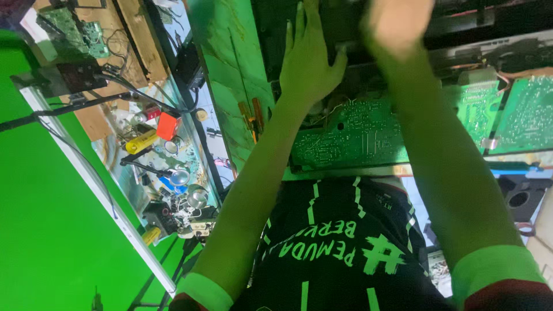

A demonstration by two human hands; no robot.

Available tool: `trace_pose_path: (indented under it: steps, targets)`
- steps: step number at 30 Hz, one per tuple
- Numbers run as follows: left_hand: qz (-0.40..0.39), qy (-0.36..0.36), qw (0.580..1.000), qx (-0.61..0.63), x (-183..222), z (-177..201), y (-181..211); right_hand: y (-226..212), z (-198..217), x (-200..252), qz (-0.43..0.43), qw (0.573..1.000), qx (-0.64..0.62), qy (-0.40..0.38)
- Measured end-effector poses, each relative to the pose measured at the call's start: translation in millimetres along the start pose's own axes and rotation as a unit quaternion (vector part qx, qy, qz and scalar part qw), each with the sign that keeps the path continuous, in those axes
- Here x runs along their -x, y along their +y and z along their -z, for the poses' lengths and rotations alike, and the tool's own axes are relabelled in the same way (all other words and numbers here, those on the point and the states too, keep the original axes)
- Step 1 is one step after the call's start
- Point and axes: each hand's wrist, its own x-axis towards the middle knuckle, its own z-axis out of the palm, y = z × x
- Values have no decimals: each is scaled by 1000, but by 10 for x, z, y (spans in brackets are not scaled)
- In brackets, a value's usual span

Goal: The person wipes the internal circuit board and speakers of a disassembled electronic keyboard with a cloth, then wipes the plastic underside of the outer casing.

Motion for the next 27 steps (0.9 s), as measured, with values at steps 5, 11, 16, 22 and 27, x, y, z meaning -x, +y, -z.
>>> trace_pose_path:
  steps: [5, 11, 16, 22, 27]
  targets:
    - [-6, -1, 1000, 7, -19, 33, 8, -45, 2, 78, -5, 1000, 9, 3]
    - [-3, -7, 1000, 26, 20, -30, 9, 265, 37, 228, 14, 1000, -2, -11]
    - [-14, 5, 1000, 5, 27, -19, -51, 163, 275, 92, -51, 998, 23, 10]
    - [-1, -5, 1000, 1, -31, -60, -56, 13, 134, 125, 68, 997, -23, -16]
    - [2, -4, 1000, -22, 7, -126, -97, 448, 41, 320, -1, 1000, -1, -29]
